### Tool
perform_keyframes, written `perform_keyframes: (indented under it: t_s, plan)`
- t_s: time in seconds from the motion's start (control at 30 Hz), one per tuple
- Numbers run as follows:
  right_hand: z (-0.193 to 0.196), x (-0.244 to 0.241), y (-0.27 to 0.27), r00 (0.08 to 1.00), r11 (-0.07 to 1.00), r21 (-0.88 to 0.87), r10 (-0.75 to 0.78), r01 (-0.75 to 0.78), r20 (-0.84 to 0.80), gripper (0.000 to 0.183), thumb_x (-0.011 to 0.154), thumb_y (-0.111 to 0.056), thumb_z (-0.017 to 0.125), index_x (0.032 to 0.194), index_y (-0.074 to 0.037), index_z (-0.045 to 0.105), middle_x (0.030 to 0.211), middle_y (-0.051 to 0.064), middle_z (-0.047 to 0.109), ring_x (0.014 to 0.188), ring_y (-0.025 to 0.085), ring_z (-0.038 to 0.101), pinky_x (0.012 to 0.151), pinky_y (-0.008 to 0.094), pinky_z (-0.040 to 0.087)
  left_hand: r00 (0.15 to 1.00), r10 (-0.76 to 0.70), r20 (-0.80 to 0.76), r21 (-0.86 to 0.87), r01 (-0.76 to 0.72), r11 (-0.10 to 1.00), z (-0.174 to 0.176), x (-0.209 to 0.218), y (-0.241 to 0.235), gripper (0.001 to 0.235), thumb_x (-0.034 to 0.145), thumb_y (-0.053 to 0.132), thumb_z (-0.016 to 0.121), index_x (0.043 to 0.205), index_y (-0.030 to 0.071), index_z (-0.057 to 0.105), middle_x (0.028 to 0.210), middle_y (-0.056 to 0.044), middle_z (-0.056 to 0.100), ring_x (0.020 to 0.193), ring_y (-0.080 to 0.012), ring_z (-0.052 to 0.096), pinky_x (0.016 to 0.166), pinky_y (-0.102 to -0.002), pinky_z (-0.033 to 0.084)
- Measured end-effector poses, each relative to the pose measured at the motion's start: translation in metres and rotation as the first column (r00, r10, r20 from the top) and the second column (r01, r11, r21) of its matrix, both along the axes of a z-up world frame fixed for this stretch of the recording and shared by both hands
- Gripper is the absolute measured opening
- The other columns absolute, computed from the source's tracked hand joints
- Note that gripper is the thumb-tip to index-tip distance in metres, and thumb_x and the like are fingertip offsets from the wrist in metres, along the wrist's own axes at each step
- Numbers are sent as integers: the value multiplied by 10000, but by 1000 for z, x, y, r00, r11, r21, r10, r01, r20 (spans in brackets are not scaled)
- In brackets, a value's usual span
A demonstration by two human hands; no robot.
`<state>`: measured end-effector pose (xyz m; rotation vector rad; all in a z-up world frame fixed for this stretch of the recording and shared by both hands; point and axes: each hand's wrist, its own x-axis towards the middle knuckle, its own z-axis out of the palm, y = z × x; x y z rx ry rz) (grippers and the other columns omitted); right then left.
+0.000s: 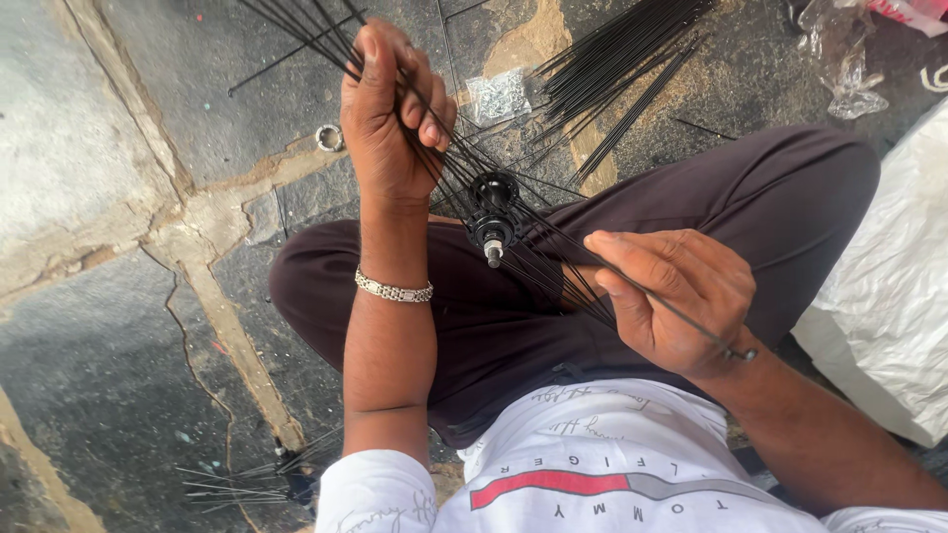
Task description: The person sits on the floor and installs bicycle spokes into a wheel hub. They pick up bundles of spokes, insert them into the hub holes, and adjust them by hand. The person handles the hub and spokes directly without using any tools.
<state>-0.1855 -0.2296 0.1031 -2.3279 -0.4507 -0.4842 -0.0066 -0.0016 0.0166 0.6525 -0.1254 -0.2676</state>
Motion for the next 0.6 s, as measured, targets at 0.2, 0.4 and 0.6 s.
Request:
perform_keyframes:
  t_s: [0.2,0.4,0.6]
  plan:
    - [2,1,0,999,999,15,-43,43,4,216,1014,-149,724,1182,-23,673,1011,87,749,826,216,741,695,320,582,999,-9,37,26,8,1000,1,0,-2,356,1158,323,553,931,49,548,566,6,408,433,-91,470,411,-220,419]
    - [11,-2,-4,998,999,13,-47,47,28,149,1033,-84,737,1161,-32,680,1031,95,744,836,225,729,677,302,578,1000,1,21,30,-2,1000,3,-2,-1,343,1151,322,549,935,56,545,570,4,415,432,-89,470,410,-218,419]
    - [14,-3,2,999,998,48,-41,40,26,121,982,-76,747,1088,-39,702,992,83,750,805,207,733,679,313,570,1000,11,20,34,-11,999,3,-3,0,346,1148,326,553,937,52,546,571,5,416,435,-90,472,410,-220,418]
